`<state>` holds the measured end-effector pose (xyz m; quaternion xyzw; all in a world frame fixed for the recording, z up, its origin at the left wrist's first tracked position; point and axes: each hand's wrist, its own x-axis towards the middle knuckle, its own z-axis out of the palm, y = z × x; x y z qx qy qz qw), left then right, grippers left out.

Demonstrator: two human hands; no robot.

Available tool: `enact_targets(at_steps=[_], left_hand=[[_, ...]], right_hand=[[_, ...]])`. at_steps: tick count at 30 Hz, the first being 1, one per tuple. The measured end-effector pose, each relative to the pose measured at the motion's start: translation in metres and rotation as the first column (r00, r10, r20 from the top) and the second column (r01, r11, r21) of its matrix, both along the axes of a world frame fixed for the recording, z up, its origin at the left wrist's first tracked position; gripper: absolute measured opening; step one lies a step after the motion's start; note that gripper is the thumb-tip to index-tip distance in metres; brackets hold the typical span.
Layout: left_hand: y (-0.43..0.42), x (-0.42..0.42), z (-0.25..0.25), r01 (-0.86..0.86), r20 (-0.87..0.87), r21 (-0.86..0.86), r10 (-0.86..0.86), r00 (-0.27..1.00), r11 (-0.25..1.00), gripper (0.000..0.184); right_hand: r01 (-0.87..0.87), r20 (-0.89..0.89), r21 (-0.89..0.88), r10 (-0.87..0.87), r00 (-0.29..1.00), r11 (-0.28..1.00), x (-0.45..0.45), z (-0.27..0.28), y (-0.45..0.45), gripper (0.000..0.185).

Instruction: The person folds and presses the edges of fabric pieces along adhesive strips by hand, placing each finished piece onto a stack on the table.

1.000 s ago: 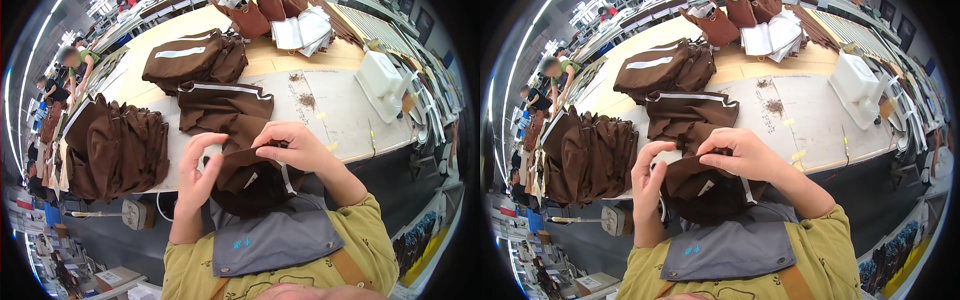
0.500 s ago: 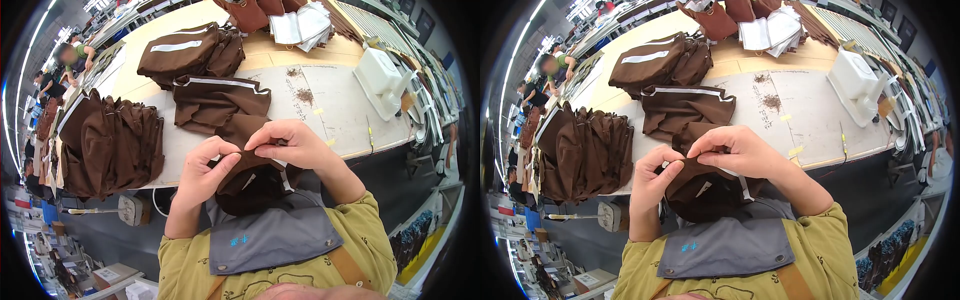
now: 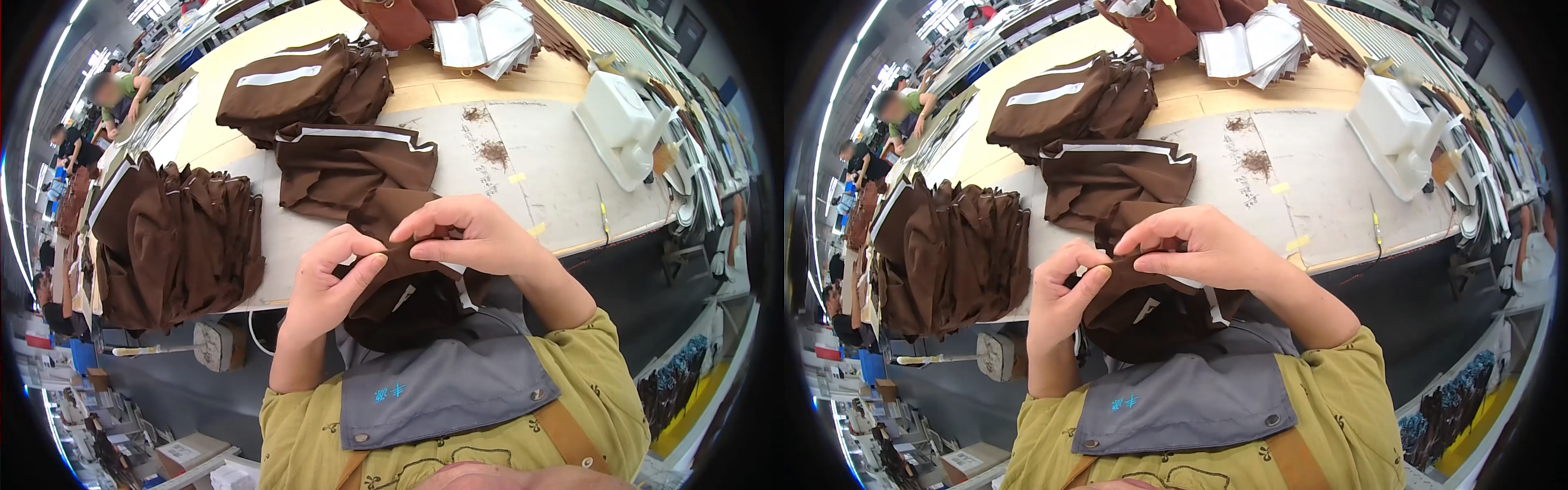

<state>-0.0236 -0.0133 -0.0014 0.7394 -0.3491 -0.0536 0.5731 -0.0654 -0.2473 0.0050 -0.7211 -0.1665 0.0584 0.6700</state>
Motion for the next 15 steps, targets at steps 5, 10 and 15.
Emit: enact_targets(at_steps=[5,10,15], left_hand=[[-0.003,-0.008,0.010,-0.115,0.167,0.124,0.093,0.981,0.986,0.004],[-0.011,-0.019,0.009,-0.262,0.457,0.154,0.166,0.874,0.953,0.009],[-0.015,-0.032,0.010,-0.356,0.634,0.165,0.178,0.752,0.920,0.006]], right_hand=[[0.014,0.274,-0.089,0.011,0.962,0.996,0.004,-0.014,-0.001,0.016],[0.375,0.710,-0.333,-0.031,0.703,0.865,0.001,-0.021,0.009,0.016],[0.716,0.920,-0.315,0.015,0.392,0.623,-0.004,-0.013,0.010,0.019]])
